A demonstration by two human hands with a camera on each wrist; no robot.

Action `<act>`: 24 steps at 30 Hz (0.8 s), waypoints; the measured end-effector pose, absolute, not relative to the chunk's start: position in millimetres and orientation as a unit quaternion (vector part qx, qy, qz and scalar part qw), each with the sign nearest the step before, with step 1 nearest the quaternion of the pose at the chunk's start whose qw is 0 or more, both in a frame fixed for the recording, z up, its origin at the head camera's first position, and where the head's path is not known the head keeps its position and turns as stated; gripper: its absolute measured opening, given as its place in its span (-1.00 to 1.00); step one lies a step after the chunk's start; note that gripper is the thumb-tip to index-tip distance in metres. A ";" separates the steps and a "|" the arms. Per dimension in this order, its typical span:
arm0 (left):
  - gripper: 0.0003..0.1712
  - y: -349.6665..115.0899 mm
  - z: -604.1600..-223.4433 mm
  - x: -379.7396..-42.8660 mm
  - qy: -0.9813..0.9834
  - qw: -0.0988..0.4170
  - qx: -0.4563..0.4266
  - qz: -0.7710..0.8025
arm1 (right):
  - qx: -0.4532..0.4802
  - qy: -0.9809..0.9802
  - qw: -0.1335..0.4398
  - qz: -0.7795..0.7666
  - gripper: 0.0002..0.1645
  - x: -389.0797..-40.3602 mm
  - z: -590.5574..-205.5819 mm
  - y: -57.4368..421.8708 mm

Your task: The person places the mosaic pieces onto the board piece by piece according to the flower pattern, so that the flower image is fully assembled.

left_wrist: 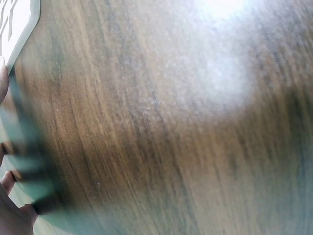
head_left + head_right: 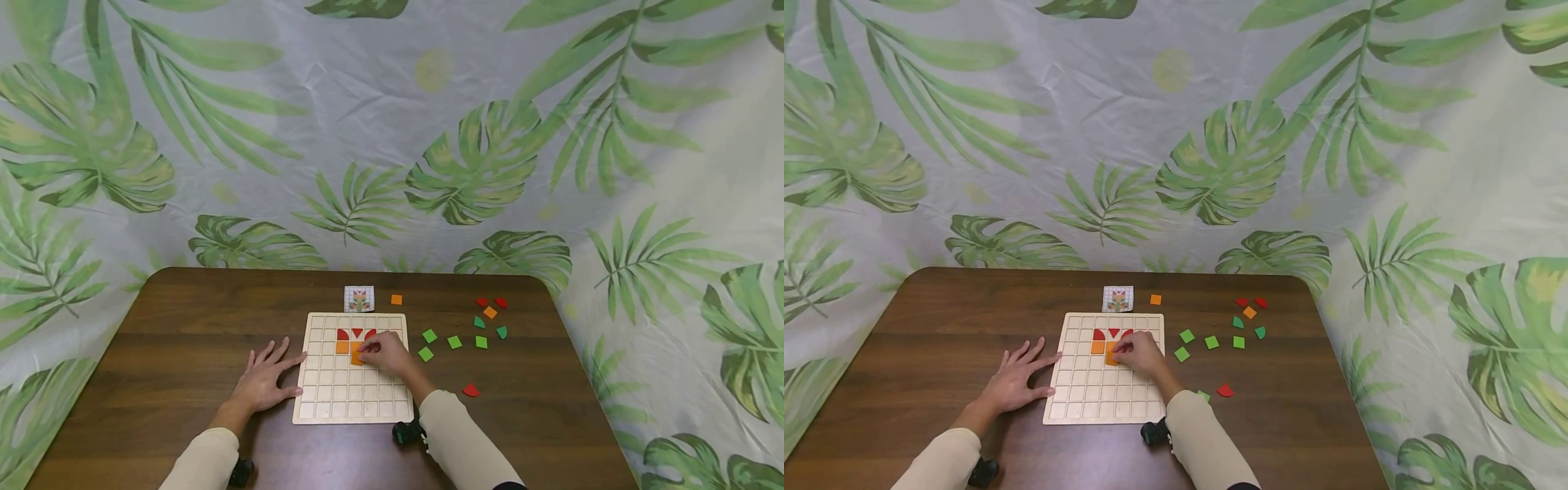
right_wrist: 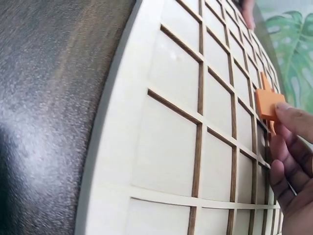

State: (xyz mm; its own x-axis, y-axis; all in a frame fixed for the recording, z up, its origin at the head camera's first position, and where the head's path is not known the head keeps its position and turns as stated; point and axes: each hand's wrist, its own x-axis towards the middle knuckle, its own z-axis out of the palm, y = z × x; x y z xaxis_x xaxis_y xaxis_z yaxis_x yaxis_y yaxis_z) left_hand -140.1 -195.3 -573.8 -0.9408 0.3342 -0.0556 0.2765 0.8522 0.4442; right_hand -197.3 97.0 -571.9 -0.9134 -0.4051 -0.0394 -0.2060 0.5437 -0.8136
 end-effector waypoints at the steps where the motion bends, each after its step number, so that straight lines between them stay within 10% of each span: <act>1: -0.19 -195.3 -574.1 -140.1 0.960 0.064 0.160 0.221 | -0.178 0.871 0.111 -0.444 -0.93 -196.8 -572.3 96.6; 24: -0.19 -195.3 -574.4 -140.5 0.960 0.059 0.164 0.219 | -0.203 0.894 0.086 -0.389 -0.83 -189.0 -573.4 92.9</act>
